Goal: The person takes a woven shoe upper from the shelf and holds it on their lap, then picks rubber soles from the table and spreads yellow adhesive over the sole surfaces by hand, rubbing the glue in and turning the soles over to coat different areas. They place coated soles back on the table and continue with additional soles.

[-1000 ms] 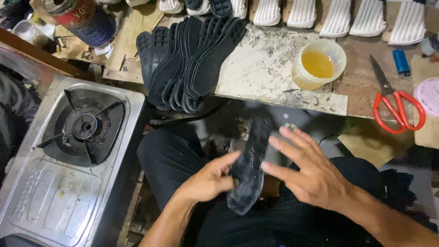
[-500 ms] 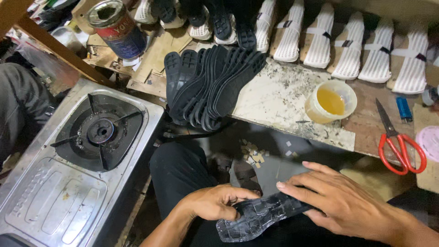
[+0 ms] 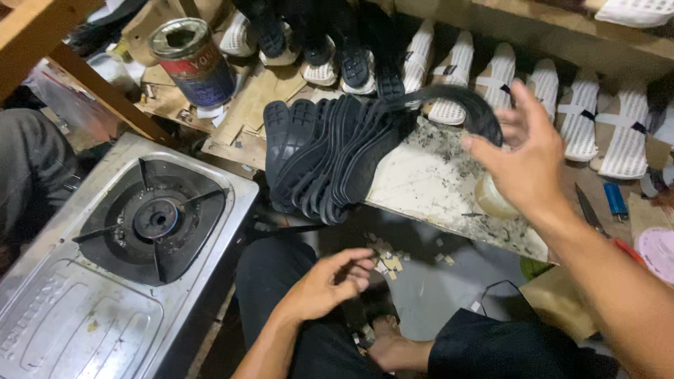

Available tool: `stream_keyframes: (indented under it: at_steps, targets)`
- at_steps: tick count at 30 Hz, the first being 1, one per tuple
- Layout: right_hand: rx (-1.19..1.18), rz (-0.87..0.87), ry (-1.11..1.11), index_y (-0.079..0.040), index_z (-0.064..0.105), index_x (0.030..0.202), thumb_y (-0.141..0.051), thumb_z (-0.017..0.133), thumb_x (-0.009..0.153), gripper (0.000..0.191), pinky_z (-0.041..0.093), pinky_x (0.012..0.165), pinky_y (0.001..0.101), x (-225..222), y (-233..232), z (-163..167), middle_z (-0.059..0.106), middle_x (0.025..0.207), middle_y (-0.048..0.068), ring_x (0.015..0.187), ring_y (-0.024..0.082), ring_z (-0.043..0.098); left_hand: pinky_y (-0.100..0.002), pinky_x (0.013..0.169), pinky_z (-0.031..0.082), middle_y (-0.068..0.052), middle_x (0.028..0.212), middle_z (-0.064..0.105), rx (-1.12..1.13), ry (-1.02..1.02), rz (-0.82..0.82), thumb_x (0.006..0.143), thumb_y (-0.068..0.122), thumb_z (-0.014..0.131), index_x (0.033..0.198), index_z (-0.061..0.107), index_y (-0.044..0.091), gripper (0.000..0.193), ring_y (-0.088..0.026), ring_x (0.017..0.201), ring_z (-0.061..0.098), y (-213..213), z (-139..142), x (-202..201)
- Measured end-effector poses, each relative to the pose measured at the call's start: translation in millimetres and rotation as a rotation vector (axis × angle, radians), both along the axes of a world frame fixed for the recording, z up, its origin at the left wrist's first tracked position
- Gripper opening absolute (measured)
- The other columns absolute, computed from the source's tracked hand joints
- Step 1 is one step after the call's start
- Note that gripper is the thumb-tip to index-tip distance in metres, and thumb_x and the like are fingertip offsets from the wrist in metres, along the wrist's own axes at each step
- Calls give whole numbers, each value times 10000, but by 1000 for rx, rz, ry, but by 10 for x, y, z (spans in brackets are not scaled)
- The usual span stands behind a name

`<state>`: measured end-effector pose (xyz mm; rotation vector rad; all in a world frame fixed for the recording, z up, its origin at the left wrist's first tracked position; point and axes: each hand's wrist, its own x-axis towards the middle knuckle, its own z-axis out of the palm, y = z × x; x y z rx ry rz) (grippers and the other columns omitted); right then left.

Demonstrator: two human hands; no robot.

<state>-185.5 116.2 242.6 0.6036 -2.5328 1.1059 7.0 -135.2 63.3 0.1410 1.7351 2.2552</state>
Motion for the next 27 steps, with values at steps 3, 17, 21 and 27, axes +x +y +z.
stream_keyframes:
  at_steps: [3,17,21,27]
  targets:
    - [-248,-71,26,21,311,1608,-218,849,866,947,611,846,364,-513,-292,-120,656,1287,195,1052,240,700,-279,924,539,-96,1230,692,-79,-10,-38,881,35,639,1415,550,-9,543,-132,1043,656,-11,-3,-60]
    - [582,-86,494,-45,581,1435,-420,798,894,694,391,963,553,-694,-815,-446,632,1358,245,1194,399,556,-293,928,555,-103,1262,665,-96,-75,-72,863,32,620,1428,516,-14,576,-156,1035,713,-126,-83,-159]
    - [540,334,351,-75,570,1456,-313,765,856,675,381,1093,559,-410,-881,-488,571,1453,185,1309,368,526,-300,910,563,-113,1259,670,-114,-47,-94,849,25,622,1426,520,-15,587,-158,1023,716,-82,-121,-193]
    - [513,604,394,-90,565,1439,-148,745,825,643,388,1113,511,-70,-959,-623,570,1460,95,1367,315,517,-299,920,562,-104,1248,692,-203,-8,-102,855,38,646,1403,543,-15,560,-159,1017,719,9,-94,-245]
